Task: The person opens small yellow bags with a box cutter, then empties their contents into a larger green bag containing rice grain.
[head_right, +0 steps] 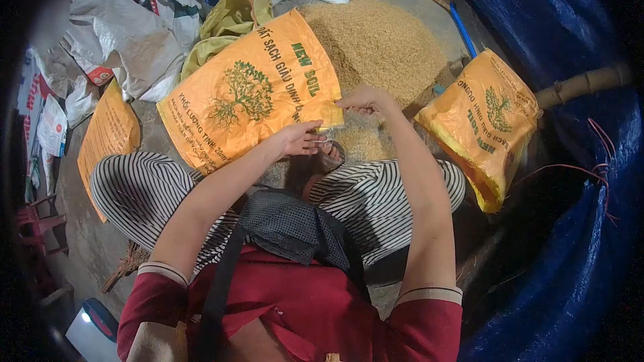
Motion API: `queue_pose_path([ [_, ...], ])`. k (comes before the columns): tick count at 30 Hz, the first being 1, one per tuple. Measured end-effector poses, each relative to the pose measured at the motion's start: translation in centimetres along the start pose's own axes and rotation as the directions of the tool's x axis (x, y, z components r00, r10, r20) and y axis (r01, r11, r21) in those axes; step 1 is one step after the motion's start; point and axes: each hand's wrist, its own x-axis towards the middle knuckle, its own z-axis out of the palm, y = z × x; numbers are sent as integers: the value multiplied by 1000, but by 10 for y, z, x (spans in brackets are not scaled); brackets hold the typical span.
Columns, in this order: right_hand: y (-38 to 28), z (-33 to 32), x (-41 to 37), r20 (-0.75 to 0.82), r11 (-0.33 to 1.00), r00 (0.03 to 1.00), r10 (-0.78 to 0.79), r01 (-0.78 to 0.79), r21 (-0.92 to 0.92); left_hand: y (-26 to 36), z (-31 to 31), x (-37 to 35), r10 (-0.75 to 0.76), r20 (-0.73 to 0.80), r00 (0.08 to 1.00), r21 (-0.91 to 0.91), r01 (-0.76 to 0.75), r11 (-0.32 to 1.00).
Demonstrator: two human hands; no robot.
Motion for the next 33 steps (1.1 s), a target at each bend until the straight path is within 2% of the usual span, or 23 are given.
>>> queue_pose_path([
  [2, -2, 1, 3, 4, 999, 999, -34, 35, -31, -1, -3, 1, -3, -5, 1000, 24, 3, 1000],
  [4, -2, 1, 4, -18, 985, 995, -100, 96, -143, -2, -3, 0, 13, 4, 1000, 24, -13, 1000],
  [8, -2, 1, 1, 31, 992, 992, -120, 121, -24, -2, -5, 1, 16, -9, 1000, 36, -16, 999],
  [11, -3, 2, 0, -8, 996, 996, -91, 91, 16, -1, -6, 0, 15, 13, 1000, 30, -16, 999],
  [16, -6, -14, -3, 105, 996, 992, 64, -70, 58, -3, -1, -2, 29, -16, 999, 83, -27, 996],
  [19, -9, -13, -9, 71, 991, 989, 132, -134, 28, -3, 3, 0, 37, -67, 997, 69, -32, 997],
  [26, -9, -6, -3, 73, 987, 985, 159, -160, -3, -4, -1, 1, 47, -53, 997, 110, -41, 993],
  [28, -10, -4, 1, 115, 986, 985, 132, -142, 83, -5, -1, -1, 41, -45, 998, 156, -33, 987],
  [33, -15, -4, 4, 97, 987, 983, 156, -159, 18, -5, -4, -2, 34, -23, 999, 160, -30, 987],
])
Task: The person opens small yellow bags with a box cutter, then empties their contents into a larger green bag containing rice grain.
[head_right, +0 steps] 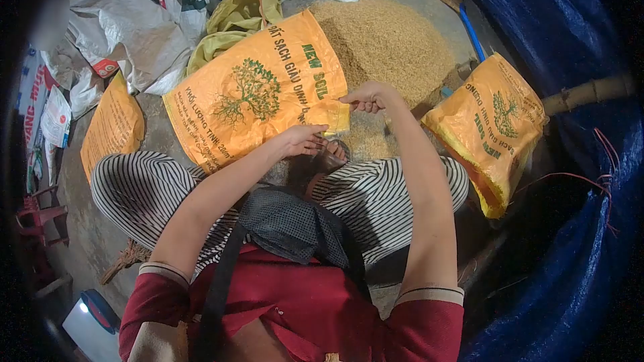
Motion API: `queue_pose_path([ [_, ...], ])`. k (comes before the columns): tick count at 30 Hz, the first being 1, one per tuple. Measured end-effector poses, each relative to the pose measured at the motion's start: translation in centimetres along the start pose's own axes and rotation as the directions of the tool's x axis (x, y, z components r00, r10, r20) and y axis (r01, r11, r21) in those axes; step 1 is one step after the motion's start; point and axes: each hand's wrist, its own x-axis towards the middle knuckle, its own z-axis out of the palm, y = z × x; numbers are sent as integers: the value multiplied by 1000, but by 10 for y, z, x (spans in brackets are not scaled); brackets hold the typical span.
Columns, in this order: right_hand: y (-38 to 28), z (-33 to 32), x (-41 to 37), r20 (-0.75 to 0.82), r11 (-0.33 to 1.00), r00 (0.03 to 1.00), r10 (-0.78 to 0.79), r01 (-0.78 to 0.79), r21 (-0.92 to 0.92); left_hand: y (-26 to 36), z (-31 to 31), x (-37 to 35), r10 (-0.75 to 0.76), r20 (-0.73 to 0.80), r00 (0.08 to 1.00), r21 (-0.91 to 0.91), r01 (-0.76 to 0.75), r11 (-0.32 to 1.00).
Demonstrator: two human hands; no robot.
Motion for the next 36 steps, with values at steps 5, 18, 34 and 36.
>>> queue_pose_path([
  [5, -2, -7, -8, 30, 997, 998, 48, -46, -58, 2, 0, -3, 9, 1, 1000, -4, -9, 1000],
  [18, 3, 9, 2, 9, 1000, 1000, 21, -21, -19, 3, -4, -2, 21, 9, 1000, -4, -21, 1000],
  [34, 12, 20, 14, -67, 999, 997, -44, 43, -17, 5, -8, -2, 27, -44, 999, 136, -21, 991],
  [36, 13, 16, 21, -44, 998, 997, -58, 58, 5, 5, -9, -2, 18, -45, 999, 131, -12, 991],
])
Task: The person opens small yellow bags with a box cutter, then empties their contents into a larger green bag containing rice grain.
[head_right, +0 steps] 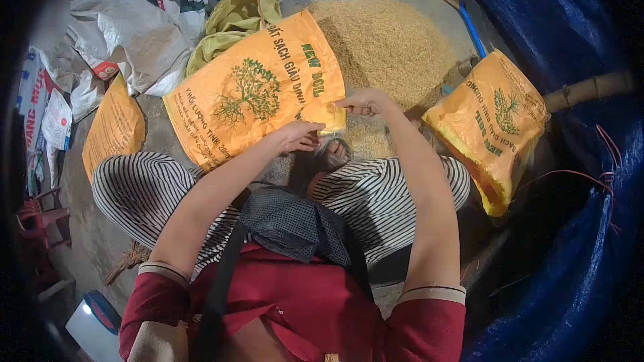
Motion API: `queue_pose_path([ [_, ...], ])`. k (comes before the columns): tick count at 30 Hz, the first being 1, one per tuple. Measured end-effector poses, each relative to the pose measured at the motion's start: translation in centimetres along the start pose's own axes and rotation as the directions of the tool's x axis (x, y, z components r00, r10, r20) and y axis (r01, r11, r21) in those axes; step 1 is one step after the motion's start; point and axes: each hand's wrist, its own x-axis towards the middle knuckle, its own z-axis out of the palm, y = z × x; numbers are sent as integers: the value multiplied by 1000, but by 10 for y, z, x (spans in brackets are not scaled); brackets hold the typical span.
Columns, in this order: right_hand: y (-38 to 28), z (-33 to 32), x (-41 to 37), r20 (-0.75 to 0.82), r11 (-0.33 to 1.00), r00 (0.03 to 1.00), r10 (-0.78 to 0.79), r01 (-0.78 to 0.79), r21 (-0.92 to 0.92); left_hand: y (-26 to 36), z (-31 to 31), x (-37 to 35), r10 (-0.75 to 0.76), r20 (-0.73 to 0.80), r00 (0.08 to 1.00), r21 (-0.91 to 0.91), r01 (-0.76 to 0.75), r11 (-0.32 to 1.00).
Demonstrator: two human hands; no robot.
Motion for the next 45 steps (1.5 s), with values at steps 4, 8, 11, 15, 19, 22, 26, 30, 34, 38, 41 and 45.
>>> queue_pose_path([
  [4, 3, -6, 1, 46, 997, 998, -48, 46, 57, 2, 0, -2, 5, 15, 1000, -4, -5, 1000],
  [8, -1, -7, -10, 107, 997, 993, -48, 40, 71, 3, 2, -4, 1, 20, 1000, 3, -1, 1000],
  [11, -3, -9, -14, 113, 999, 994, 8, -13, 52, 2, 2, -5, -1, 26, 1000, 7, 1, 1000],
  [15, -2, -10, -13, 164, 995, 986, -2, -14, 98, 3, 0, -8, 0, 21, 1000, 27, 0, 1000],
  [19, -1, -11, -12, 178, 993, 984, -9, -12, 117, 3, -1, -7, -16, 26, 1000, 37, 15, 999],
  [22, -1, -10, -14, 150, 993, 989, -15, -3, 116, 3, -1, -6, -29, 20, 999, 45, 28, 999],
  [26, 1, -9, -13, 127, 994, 991, -36, 23, 106, 4, -3, -6, -24, 29, 999, 67, 22, 998],
  [30, -2, -9, -16, 158, 990, 986, -56, 33, 140, 4, -2, -7, -10, 11, 1000, 22, 10, 1000],
  [34, -3, -8, -16, 222, 985, 972, -75, 37, 169, 5, 1, -7, 2, -8, 1000, -42, -3, 999],
  [38, -4, -6, -16, 251, 991, 966, -54, 21, 134, 6, 2, -9, -1, -6, 1000, -43, 1, 999],
  [41, -5, -6, -16, 238, 997, 971, -14, -4, 76, 4, 2, -9, 34, -5, 999, -82, -35, 996],
  [45, -7, -3, -12, 191, 997, 980, -49, 58, -42, 1, -2, -1, 28, -3, 1000, -120, -28, 992],
])
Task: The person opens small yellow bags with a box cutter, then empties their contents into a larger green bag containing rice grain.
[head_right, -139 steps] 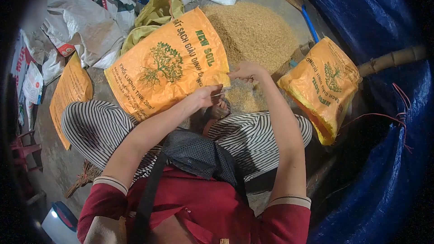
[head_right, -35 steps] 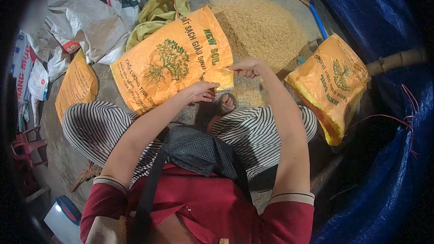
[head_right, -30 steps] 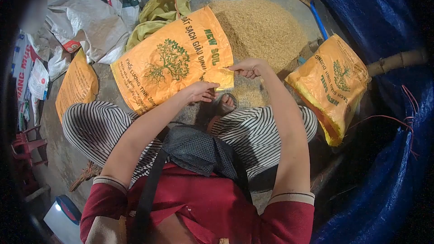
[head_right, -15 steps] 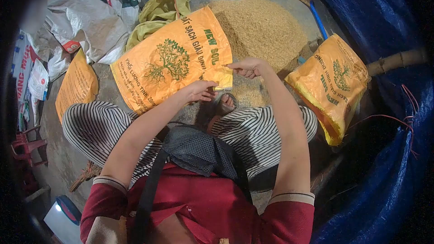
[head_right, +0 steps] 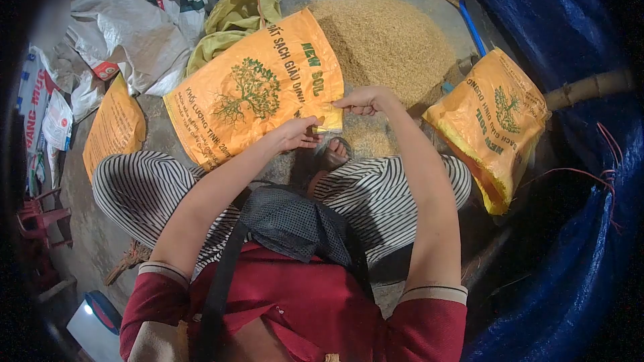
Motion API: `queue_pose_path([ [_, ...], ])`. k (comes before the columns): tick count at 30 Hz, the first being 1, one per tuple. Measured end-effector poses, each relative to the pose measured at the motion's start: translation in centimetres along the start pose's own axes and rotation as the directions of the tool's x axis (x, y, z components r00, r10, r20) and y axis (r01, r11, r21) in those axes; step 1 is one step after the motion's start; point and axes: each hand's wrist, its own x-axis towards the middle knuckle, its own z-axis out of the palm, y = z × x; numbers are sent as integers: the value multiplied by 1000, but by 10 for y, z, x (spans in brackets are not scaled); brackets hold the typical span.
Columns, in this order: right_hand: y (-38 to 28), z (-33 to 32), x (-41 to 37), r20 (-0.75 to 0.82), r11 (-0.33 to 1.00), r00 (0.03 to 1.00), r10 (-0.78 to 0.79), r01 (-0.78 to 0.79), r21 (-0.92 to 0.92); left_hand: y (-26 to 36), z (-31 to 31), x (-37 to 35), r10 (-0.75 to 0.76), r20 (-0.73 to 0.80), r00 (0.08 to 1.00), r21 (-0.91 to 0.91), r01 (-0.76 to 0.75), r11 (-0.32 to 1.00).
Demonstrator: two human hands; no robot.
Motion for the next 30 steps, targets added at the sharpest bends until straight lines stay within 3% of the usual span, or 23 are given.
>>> queue_pose_path([
  [2, 2, 3, 5, -61, 997, 997, -42, 38, -60, 0, -1, 0, 1, 4, 1000, -20, -1, 1000],
  [4, 5, 6, 9, -162, 948, 962, -219, 171, -268, 0, -1, 0, 18, -9, 1000, -10, -18, 1000],
  [8, 6, 3, 14, -175, 936, 953, -246, 187, -297, -1, 0, -3, 18, -1, 1000, -16, -18, 1000],
  [17, -9, 8, -9, -230, 985, 959, -164, 144, -99, 0, -2, -5, -9, 4, 1000, 50, 9, 999],
  [20, -12, 2, -14, -189, 982, 964, -186, 181, -45, -1, -1, -5, -26, -2, 1000, 48, 27, 998],
  [28, -15, -8, -40, 43, 996, 999, 10, -6, -88, -2, 1, -5, 16, 39, 999, -1, -16, 1000],
  [30, -15, -2, -45, 41, 993, 999, 34, -29, -112, -4, 1, 0, -2, 41, 999, 0, 2, 1000],
])
